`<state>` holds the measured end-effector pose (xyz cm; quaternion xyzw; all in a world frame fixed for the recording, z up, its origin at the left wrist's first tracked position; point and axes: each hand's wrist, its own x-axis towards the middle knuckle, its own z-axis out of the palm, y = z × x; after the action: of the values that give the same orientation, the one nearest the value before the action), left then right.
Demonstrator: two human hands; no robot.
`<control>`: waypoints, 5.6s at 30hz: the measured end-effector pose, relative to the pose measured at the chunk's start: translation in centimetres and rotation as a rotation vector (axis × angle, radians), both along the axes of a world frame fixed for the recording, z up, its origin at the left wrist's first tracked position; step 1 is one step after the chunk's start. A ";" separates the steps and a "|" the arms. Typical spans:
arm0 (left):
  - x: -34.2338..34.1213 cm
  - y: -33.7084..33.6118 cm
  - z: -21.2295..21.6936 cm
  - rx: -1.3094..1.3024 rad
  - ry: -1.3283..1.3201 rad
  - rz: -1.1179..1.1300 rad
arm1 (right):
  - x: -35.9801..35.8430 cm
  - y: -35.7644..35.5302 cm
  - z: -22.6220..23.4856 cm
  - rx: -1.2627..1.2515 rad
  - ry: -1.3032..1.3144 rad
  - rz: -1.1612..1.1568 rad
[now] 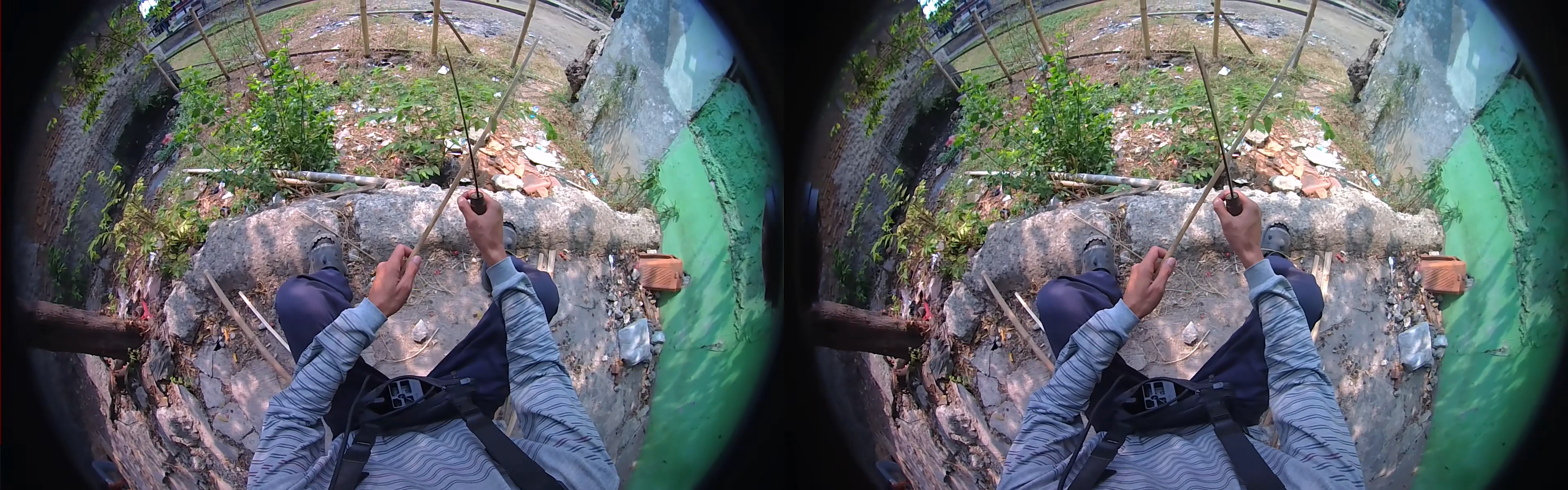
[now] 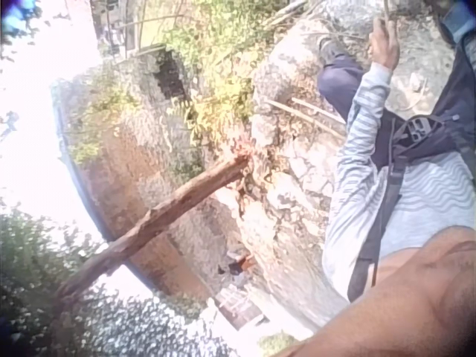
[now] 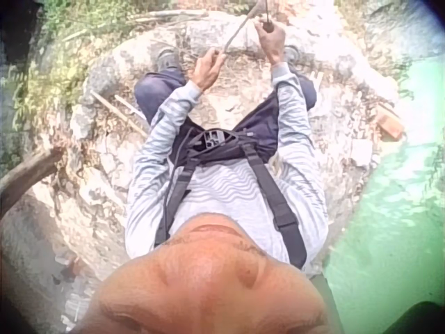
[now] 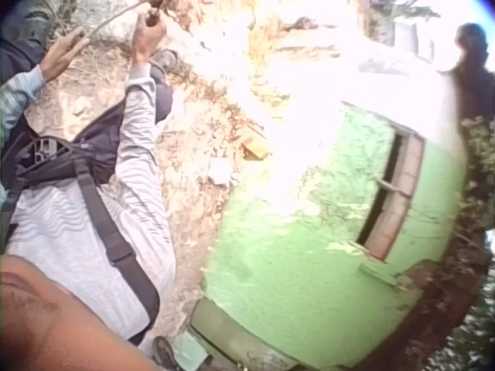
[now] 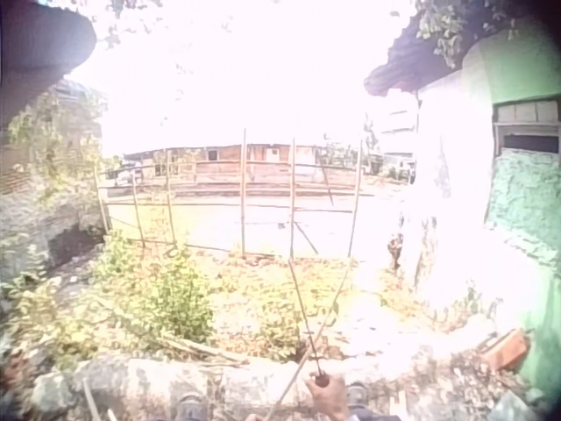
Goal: The person whittles a thin wooden stick by scraping along its surface repeatedly using a large knife.
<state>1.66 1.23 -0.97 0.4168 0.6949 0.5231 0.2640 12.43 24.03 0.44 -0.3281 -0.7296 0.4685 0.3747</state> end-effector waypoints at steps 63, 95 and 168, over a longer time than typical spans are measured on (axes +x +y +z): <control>-1.0 0.3 1.1 -0.039 0.034 0.077 | -1.3 -5.6 -2.0 0.348 -0.306 0.237; -0.7 0.6 -2.2 -0.181 0.107 -0.183 | -0.8 -2.4 -2.9 -0.173 -0.161 0.054; -2.1 -0.9 -3.5 -0.050 0.234 -0.340 | -1.5 -3.8 -3.3 0.413 -0.375 0.193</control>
<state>-0.48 0.35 -4.51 0.5793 0.6535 0.4015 0.2761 10.88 20.20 -2.84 -0.2550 -0.8939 0.2747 0.2461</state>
